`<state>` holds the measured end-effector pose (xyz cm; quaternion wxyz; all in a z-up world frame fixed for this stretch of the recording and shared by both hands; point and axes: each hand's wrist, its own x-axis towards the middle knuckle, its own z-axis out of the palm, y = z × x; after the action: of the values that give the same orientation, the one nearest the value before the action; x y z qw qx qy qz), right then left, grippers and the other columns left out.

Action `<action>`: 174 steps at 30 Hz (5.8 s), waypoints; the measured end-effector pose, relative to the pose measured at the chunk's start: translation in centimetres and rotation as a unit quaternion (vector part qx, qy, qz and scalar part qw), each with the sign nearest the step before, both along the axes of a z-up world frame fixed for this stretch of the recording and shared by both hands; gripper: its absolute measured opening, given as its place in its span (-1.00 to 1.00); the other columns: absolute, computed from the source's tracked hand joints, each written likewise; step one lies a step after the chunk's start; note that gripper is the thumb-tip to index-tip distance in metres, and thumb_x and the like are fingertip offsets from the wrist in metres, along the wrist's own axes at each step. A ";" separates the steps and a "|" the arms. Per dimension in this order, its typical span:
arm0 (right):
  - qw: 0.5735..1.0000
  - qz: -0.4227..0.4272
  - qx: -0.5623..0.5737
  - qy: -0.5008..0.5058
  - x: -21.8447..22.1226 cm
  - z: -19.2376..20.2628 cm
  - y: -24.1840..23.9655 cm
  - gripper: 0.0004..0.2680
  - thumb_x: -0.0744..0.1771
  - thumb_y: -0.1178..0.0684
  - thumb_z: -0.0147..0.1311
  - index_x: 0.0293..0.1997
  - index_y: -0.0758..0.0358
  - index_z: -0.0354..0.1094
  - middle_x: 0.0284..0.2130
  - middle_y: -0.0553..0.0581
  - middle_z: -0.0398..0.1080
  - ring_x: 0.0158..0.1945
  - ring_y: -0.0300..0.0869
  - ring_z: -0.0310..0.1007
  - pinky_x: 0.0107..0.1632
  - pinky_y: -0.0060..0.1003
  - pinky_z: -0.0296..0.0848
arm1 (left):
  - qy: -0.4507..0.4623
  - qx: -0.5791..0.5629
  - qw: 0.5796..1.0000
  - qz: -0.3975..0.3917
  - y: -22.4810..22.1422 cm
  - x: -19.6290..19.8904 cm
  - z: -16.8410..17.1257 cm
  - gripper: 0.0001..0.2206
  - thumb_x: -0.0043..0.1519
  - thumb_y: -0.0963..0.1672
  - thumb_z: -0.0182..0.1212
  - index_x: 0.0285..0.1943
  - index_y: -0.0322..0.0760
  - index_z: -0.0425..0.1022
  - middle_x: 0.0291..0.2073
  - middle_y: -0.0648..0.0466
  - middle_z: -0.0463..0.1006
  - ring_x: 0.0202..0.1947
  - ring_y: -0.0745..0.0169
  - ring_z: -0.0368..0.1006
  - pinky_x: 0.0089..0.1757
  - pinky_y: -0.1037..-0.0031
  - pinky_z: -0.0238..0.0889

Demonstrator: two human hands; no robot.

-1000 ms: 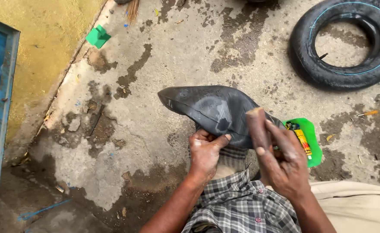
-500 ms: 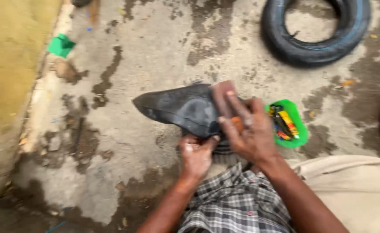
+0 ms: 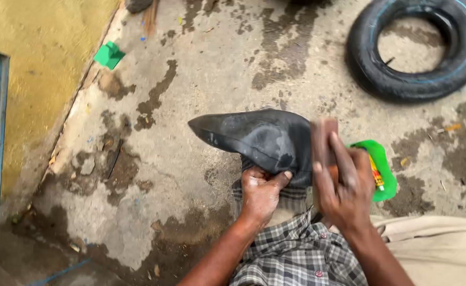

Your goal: Prepare a bicycle inner tube for patching by sanding the surface with a sanding block.

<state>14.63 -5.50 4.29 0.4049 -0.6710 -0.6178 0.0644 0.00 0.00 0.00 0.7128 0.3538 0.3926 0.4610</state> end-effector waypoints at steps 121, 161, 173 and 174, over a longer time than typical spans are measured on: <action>1.000 -0.021 0.001 -0.006 0.1 -1.2 -0.9 -0.58 0.35 0.07 0.16 0.38 0.40 0.25 -0.10 0.41 0.32 -0.12 0.09 0.34 -0.10 -0.06 0.39 | 0.109 0.098 0.989 -0.021 -1.6 -0.8 -2.1 -0.92 0.17 -0.27 0.30 -0.18 -0.42 0.59 -0.31 0.15 0.67 -0.32 0.53 0.53 -0.23 0.61 0.42; 0.998 0.012 0.012 -0.063 -1.5 -2.3 -4.0 -0.47 0.31 0.13 0.12 0.49 0.38 0.05 -0.06 0.45 0.32 -0.13 0.09 0.18 -0.02 0.02 0.29 | 0.228 0.174 0.958 -0.028 -1.5 -0.3 -1.6 -0.93 0.24 -0.24 0.34 -0.28 -0.45 0.61 -0.51 0.07 0.60 -0.56 0.46 0.36 -0.45 0.52 0.21; 0.996 -0.021 0.033 -0.083 -0.9 -2.7 -3.5 -0.50 0.35 0.11 0.15 0.47 0.42 0.09 -0.11 0.46 0.24 -0.08 0.15 0.24 -0.02 0.06 0.30 | 0.167 0.178 0.969 -0.026 -1.9 -0.5 -1.2 -0.95 0.26 -0.26 0.27 -0.18 -0.47 0.58 -0.34 0.09 0.61 -0.42 0.49 0.42 -0.38 0.52 0.31; 0.999 0.019 0.011 -0.045 -2.1 -3.2 -5.3 -0.50 0.32 0.09 0.15 0.44 0.39 0.12 -0.13 0.45 0.24 -0.10 0.13 0.26 -0.04 0.04 0.33 | 0.198 0.180 0.963 -0.034 -2.5 -0.9 -1.7 -0.95 0.26 -0.27 0.24 -0.25 -0.47 0.57 -0.41 0.07 0.59 -0.49 0.47 0.39 -0.41 0.52 0.26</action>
<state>12.55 -10.78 1.11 0.3829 -0.6568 -0.6487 0.0345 -0.87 -2.50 -1.75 0.5605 0.5737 0.4240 0.4207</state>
